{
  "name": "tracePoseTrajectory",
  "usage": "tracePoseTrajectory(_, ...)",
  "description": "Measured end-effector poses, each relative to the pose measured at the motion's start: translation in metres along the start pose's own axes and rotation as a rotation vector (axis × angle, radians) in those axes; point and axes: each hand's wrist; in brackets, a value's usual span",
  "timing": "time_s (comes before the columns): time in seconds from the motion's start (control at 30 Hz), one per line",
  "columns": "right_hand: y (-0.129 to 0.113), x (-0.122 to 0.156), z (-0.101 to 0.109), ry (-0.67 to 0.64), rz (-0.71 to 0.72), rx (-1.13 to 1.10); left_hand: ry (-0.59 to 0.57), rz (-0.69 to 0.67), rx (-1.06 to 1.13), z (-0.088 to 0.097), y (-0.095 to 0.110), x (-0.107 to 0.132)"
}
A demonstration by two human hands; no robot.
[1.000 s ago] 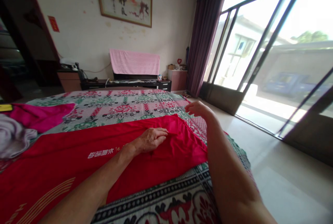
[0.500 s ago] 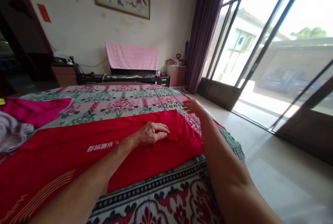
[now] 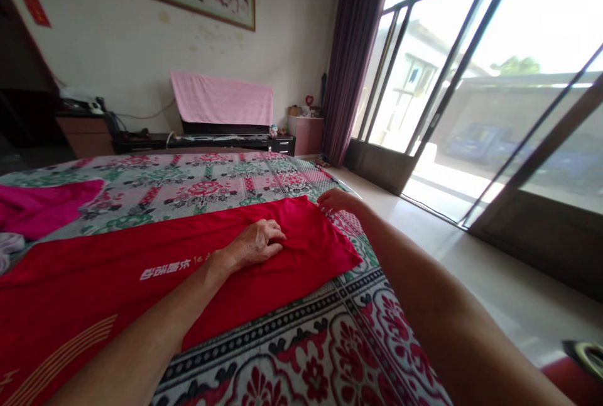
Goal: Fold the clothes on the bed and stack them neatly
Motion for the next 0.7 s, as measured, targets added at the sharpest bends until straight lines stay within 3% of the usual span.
tracePoseTrajectory(0.27,0.002,-0.021,-0.017,0.226,-0.035,0.119,0.052,0.043,-0.028,-0.009,-0.003,-0.004)
tracePoseTrajectory(0.43,0.003,-0.042,-0.028,0.341,0.018,0.238,0.073,0.043,-0.010,-0.011,-0.003,-0.005)
tracePoseTrajectory(0.7,-0.002,-0.054,-0.039,0.382,0.026,0.481,0.093,0.049,0.013,-0.010,-0.004,-0.006)
Point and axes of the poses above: each hand's wrist, its own x-axis away from the middle knuckle, its own z-axis out of the back of the hand, y = z × x, and after that the axes turned 11 degrees about -y, right-handed
